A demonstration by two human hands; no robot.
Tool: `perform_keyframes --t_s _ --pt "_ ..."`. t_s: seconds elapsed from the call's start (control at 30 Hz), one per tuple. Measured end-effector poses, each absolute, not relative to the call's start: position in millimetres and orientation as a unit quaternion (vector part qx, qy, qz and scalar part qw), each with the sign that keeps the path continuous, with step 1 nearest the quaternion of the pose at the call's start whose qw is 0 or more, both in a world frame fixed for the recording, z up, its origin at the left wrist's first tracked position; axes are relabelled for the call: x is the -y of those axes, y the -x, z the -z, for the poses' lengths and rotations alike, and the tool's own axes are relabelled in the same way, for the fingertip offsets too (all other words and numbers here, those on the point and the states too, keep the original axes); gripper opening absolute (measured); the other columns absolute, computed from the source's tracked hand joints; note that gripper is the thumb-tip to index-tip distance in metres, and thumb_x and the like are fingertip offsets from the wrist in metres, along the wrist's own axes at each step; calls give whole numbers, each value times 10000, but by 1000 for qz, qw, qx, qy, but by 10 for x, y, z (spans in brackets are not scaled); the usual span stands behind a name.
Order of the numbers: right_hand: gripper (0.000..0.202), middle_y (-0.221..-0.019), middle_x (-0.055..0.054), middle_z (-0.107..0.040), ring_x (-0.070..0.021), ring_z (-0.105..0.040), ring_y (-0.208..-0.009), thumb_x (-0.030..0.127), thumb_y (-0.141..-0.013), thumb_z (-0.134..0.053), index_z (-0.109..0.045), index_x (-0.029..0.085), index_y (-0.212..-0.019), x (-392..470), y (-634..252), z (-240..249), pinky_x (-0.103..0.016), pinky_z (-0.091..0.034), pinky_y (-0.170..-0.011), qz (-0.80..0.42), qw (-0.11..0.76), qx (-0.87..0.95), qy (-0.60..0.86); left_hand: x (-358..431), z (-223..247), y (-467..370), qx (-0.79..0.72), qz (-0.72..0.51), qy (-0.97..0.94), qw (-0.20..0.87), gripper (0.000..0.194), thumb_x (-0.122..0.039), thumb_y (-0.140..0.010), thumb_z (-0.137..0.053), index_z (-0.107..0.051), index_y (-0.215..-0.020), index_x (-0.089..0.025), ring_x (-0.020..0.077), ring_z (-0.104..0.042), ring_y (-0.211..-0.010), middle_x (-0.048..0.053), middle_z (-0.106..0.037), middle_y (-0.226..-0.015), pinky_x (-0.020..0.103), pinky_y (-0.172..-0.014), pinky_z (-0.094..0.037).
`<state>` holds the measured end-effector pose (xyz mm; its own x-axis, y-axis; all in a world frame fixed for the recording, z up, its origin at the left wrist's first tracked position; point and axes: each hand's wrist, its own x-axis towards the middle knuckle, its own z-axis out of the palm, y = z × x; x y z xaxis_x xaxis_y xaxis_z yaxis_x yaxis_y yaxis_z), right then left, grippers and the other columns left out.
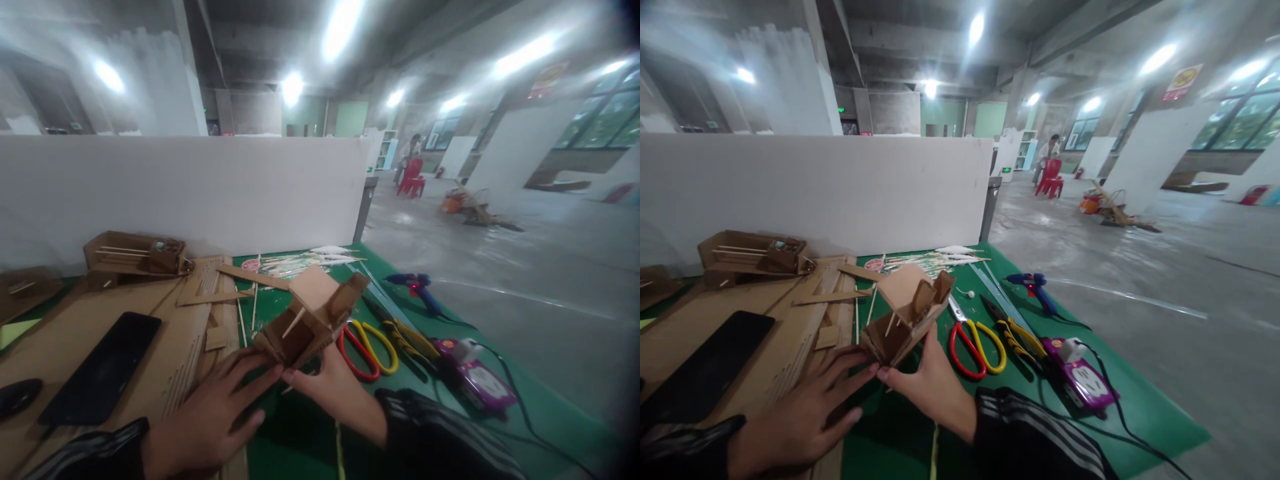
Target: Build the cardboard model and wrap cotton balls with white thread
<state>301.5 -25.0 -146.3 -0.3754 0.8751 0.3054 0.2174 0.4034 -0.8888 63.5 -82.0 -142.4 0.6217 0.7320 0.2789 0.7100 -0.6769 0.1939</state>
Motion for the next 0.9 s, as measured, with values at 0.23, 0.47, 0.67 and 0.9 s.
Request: perform_keyframes --t_s 0.23,0.47,0.67,0.9 --pt "920 -1446 -123 -433 -264 -443 -1324 438 -833 -700 -93 248 -1498 200 -3140 1354 -426 -369 -1105 -421 466 700 340 768 1483 -556 -493 -259 -829 49 488 -221 -918 -528 -401 -1389 -225 278 -490 -1267 128 -512 -1357 444 -1064 -453" --pt "962 -1519 -127 -382 -309 -420 -1352 509 -797 -710 -166 222 -1537 223 -3238 1302 -470 -335 -1127 -432 430 723 325 758 1383 -599 -459 -207 -859 91 581 -241 -873 -605 -417 -1422 -267 287 -458 -1295 106 -478 -1417 450 -1066 -446" --pt "991 -1553 -105 -346 -295 -335 -1417 526 -789 -719 -155 232 -1549 233 -3264 1325 -477 -245 -1174 -457 421 730 285 777 1446 -570 -457 -150 -873 80 693 -323 -904 -579 -256 -1517 -295 322 -356 -1381 115 -373 -1516 513 -1099 -383" --pt "1011 -1571 -78 -316 -306 -305 -1433 552 -768 -728 -154 263 -1549 254 -3279 1304 -483 -209 -1185 -464 388 750 269 793 1469 -536 -468 -163 -867 59 727 -378 -897 -580 -230 -1528 -287 333 -350 -1392 108 -363 -1541 509 -1085 -401"
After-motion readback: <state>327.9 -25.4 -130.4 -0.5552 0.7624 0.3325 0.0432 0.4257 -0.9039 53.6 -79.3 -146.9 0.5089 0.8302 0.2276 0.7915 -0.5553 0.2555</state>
